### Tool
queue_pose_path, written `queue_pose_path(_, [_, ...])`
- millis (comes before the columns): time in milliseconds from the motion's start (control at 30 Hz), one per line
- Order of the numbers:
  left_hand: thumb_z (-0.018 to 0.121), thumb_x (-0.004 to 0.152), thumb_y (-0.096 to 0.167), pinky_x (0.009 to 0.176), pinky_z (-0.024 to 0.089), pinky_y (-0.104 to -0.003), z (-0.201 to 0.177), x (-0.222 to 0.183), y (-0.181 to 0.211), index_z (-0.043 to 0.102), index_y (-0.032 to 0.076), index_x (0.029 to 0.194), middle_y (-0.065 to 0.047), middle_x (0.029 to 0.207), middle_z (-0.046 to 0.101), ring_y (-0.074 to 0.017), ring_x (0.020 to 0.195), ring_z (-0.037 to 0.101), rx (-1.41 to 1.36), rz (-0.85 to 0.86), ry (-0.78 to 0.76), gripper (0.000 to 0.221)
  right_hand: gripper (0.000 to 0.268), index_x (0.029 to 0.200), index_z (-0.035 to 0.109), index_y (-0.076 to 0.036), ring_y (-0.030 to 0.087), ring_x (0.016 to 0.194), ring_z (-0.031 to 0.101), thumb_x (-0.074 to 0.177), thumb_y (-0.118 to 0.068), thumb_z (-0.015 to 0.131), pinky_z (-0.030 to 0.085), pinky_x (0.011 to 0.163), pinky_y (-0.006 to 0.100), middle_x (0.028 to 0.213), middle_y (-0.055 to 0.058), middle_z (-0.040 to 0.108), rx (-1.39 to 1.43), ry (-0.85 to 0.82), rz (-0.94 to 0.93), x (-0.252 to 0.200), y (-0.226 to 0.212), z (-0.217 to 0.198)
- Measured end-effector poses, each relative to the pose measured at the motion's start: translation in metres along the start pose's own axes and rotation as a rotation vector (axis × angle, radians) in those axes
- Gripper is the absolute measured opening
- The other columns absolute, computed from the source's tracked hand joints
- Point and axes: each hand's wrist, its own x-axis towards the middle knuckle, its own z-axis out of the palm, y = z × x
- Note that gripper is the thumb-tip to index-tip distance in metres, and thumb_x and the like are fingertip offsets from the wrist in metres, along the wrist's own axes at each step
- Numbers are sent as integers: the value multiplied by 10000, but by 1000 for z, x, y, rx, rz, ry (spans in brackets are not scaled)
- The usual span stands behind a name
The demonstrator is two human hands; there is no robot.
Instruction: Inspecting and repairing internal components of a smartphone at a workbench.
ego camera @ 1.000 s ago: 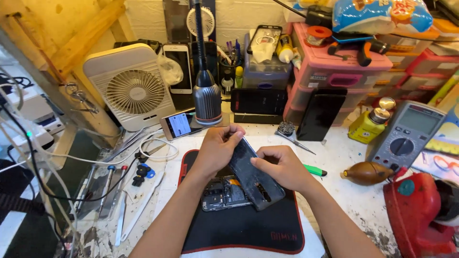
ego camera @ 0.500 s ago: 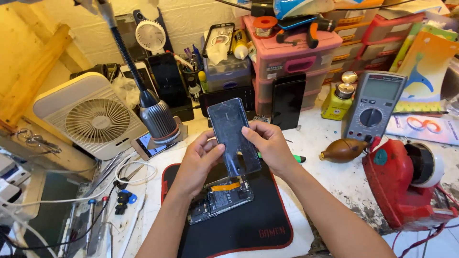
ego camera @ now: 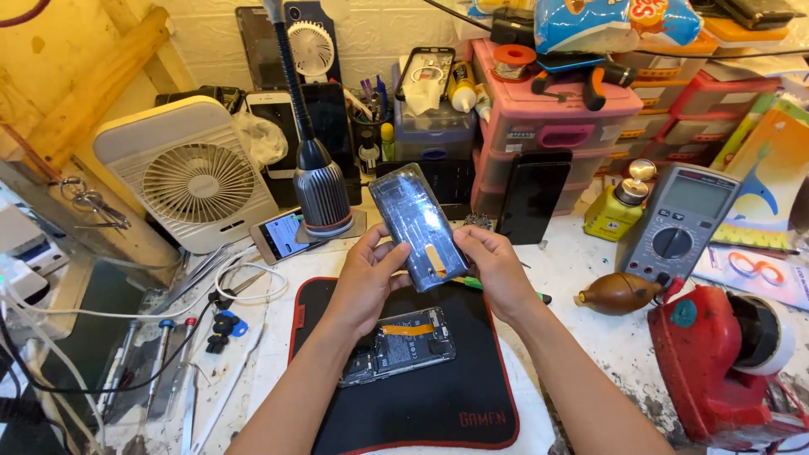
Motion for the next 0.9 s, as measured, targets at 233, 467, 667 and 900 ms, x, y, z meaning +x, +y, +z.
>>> queue_pose_path(233, [660, 988, 150, 913, 604, -446, -2, -1, 10, 484, 19, 1432, -228, 1167, 701, -311, 1047, 747, -22, -45, 152, 495, 191, 899, 743, -12, 162, 619, 664, 1008, -97, 611, 579, 651, 272, 674, 102, 661, -114, 15, -9, 5, 11, -2])
queue_pose_path(467, [572, 1007, 28, 929, 592, -468, -1, 0, 0, 337, 65, 1575, -314, 1290, 636, -416, 1148, 702, 20, 19, -97, 616, 195, 983, 765, -9, 146, 602, 654, 1021, -87, 590, 573, 621, 272, 700, 105, 663, -299, 143, -263, 6, 17, -7])
queue_pose_path(667, [587, 1012, 29, 891, 610, -475, -9, 8, -11, 349, 42, 1560, -313, 1293, 637, -416, 1098, 717, -73, 27, -91, 597, 199, 1072, 711, -1, 156, 753, 629, 1037, -1, 515, 544, 772, 292, 894, 102, 616, -439, 386, -778, -11, 6, -33])
queue_pose_path(900, [557, 1010, 49, 813, 654, -348, -6, -3, 1, 529, 60, 1369, -203, 1247, 715, -308, 1004, 748, -116, -42, -90, 360, 156, 1292, 560, 99, 290, 1020, 609, 1164, 10, 560, 474, 1026, 341, 1259, 243, 540, -705, 810, -1002, -131, 4, -136])
